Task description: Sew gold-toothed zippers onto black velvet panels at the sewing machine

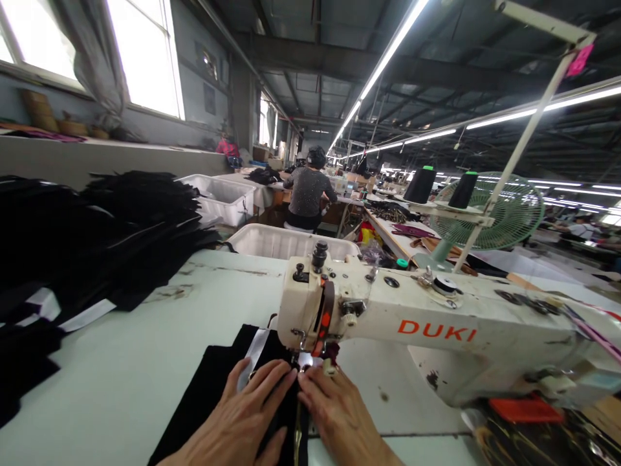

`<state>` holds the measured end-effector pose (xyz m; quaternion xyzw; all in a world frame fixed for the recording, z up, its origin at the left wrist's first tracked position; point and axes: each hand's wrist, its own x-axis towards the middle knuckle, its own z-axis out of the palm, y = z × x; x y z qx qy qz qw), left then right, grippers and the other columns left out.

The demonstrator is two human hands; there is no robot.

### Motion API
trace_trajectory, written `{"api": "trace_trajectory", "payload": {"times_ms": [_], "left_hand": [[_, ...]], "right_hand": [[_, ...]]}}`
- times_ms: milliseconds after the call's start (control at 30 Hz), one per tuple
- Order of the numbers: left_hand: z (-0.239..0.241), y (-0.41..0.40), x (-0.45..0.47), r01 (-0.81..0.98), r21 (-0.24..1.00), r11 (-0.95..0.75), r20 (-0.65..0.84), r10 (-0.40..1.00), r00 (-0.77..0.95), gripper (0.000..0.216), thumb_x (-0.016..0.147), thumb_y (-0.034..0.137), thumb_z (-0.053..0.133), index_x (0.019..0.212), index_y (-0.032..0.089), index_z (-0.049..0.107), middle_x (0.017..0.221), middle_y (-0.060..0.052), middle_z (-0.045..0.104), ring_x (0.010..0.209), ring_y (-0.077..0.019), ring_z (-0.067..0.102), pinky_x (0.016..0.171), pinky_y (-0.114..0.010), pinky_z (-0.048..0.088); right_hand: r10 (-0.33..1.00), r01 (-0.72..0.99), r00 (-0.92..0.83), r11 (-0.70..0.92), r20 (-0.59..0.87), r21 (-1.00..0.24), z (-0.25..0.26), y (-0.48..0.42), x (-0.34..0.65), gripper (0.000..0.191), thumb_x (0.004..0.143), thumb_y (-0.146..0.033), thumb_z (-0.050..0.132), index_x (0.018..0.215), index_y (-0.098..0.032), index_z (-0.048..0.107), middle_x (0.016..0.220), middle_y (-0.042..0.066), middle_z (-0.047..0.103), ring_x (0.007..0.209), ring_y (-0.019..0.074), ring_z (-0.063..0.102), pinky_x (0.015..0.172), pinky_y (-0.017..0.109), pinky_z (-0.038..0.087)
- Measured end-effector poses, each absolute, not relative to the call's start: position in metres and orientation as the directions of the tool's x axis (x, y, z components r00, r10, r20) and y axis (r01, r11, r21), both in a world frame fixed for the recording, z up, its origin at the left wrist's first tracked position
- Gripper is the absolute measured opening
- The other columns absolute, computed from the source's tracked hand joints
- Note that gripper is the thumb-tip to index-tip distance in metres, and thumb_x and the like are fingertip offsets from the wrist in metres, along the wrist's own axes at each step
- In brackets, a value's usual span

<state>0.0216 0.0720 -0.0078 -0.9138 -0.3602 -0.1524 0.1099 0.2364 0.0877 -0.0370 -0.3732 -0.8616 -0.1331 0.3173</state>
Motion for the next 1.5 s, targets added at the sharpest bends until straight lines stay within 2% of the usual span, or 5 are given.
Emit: {"api": "trace_trajectory", "payload": {"times_ms": [267,667,1100,1333,1500], "left_hand": [[-0.001,0.072,0.021,0.693,-0.056,-0.719,0.328,0.642,0.693,0.054,0.089,0.022,0.054,0.142,0.014,0.049,0.141,-0.012,0.056,0.126,-0.0351,0.056,0.096,-0.065,0.05],[-0.005,0.068,0.021,0.706,0.043,-0.706,0.355,0.672,0.65,0.056,0.091,0.021,0.054,0.146,0.016,0.043,0.142,-0.01,0.055,0.13,-0.0322,0.053,0.107,-0.064,0.041],[-0.009,0.072,0.014,0.664,-0.011,-0.748,0.334,0.623,0.708,0.06,0.097,0.024,0.053,0.153,0.017,0.033,0.151,-0.009,0.045,0.137,-0.0296,0.044,0.112,-0.061,0.033],[-0.007,0.069,0.014,0.665,0.147,-0.733,0.336,0.669,0.663,0.052,0.099,0.027,0.054,0.149,0.023,0.041,0.15,-0.009,0.047,0.137,-0.0279,0.045,0.115,-0.056,0.031],[0.018,0.064,0.01,0.772,0.403,-0.491,0.364,0.861,0.357,0.023,0.095,0.035,0.06,0.113,0.023,0.068,0.115,-0.005,0.071,0.108,-0.0275,0.066,0.095,-0.042,0.052]], "right_hand": [[0.561,0.735,-0.508,0.678,0.654,-0.01,-0.035,0.088,0.233,0.022,0.098,-0.014,0.052,0.115,-0.016,0.064,0.104,0.009,0.072,0.088,0.024,0.07,0.081,0.032,0.06],[0.546,0.738,-0.519,0.675,0.657,0.022,-0.044,0.085,0.236,0.032,0.1,-0.014,0.04,0.121,-0.012,0.065,0.113,0.011,0.071,0.099,0.0275,0.07,0.084,0.037,0.062],[0.582,0.722,-0.506,0.69,0.637,-0.057,-0.046,0.087,0.237,0.034,0.094,-0.01,0.048,0.124,-0.016,0.064,0.118,0.008,0.07,0.108,0.0266,0.067,0.092,0.039,0.059],[0.631,0.677,-0.466,0.706,0.62,-0.209,-0.026,0.083,0.234,0.036,0.089,-0.004,0.052,0.117,-0.018,0.067,0.113,0.008,0.07,0.102,0.0237,0.067,0.093,0.037,0.057],[0.699,0.693,-0.364,0.645,0.615,-0.322,-0.007,0.072,0.24,0.028,0.092,-0.008,0.051,0.104,-0.021,0.072,0.102,0.008,0.07,0.093,0.0229,0.068,0.084,0.036,0.059]]}}
